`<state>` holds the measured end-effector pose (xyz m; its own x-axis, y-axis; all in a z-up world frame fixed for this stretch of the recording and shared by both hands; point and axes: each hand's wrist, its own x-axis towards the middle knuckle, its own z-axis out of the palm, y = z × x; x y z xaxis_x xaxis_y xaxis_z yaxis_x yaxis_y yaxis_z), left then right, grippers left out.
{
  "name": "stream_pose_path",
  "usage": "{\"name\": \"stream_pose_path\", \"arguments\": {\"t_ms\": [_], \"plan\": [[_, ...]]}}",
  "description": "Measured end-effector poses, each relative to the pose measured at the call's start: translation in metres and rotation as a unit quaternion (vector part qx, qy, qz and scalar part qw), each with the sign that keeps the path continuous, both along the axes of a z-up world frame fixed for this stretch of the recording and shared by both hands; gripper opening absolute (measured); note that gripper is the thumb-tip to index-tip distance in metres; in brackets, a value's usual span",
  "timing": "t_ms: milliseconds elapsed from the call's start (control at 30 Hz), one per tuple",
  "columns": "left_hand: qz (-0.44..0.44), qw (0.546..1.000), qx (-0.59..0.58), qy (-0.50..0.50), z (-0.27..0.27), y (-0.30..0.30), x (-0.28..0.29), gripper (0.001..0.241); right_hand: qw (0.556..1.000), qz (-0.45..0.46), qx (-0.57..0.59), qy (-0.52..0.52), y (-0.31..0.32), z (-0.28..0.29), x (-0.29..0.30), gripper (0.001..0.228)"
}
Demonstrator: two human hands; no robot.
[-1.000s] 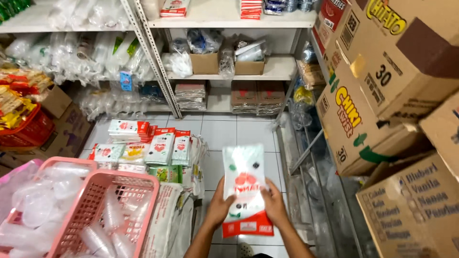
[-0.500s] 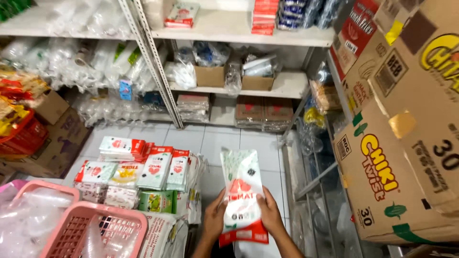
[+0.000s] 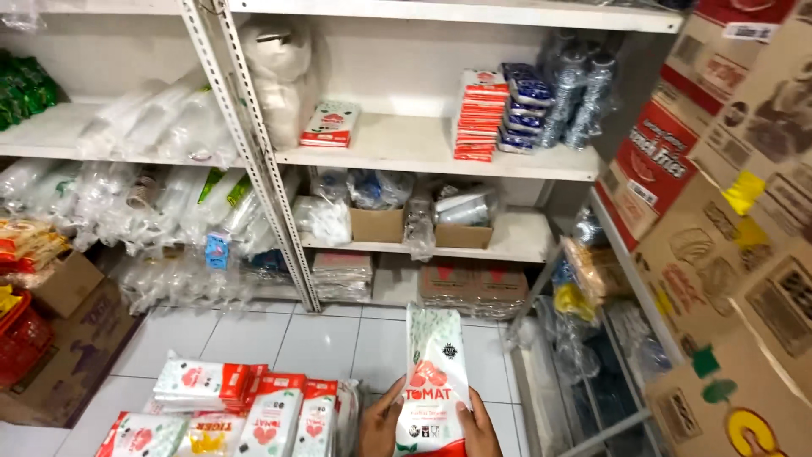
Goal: The person picks up a package of plastic bags from a stack, inspects it, and places it on a shelf before repeating the process with a second package.
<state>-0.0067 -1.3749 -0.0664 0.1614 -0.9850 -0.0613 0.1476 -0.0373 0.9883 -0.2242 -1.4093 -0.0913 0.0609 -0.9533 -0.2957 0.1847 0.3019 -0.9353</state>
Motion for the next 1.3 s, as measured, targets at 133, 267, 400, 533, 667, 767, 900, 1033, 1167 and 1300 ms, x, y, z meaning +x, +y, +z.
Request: {"name": "stream_pose_path", "arguments": {"t_ms": [133,267,400,533,667,767,900,1033,1167,1300], "plan": [[0.025,0.999,0.030,0.032,-0.015,-0.027,0.026,0.043,1.000,0.019,-0.013,-0.003,-0.030,-0.002,0.028,0.050],[0.015,0.999,0.040,0.002,-0.038,-0.053,0.050,0.043,0.999,0.049,-0.007,-0.019,-0.054,-0.006,0.046,0.051],[0.002,0.998,0.067,-0.008,-0.051,-0.077,0.057,0.043,0.996,0.084,-0.037,-0.023,-0.075,-0.016,0.051,0.052],[0.014,0.996,0.091,-0.012,-0.046,-0.130,0.064,0.043,0.981,0.085,-0.173,-0.015,-0.123,-0.044,0.059,0.049],[0.062,0.995,0.073,0.014,-0.047,-0.161,0.060,0.043,0.987,0.122,-0.098,0.026,-0.171,-0.043,0.055,0.048],[0.104,0.992,0.061,0.045,-0.043,-0.174,0.057,0.044,0.992,0.110,-0.060,0.015,-0.207,-0.033,0.061,0.051],[0.132,0.988,0.019,0.076,-0.025,-0.245,0.060,0.043,0.991,0.111,-0.072,0.021,-0.286,-0.011,0.069,0.052],[0.158,0.985,0.017,0.074,0.002,-0.287,0.050,0.042,0.989,0.117,-0.080,-0.028,-0.324,0.027,0.069,0.054],[0.171,0.980,0.062,0.082,0.024,-0.306,0.033,0.041,0.988,0.149,-0.014,0.029,-0.339,0.052,0.058,0.058],[0.184,0.973,0.101,0.091,0.005,-0.316,0.030,0.041,0.980,0.189,-0.055,0.008,-0.357,0.012,0.052,0.061]]}}
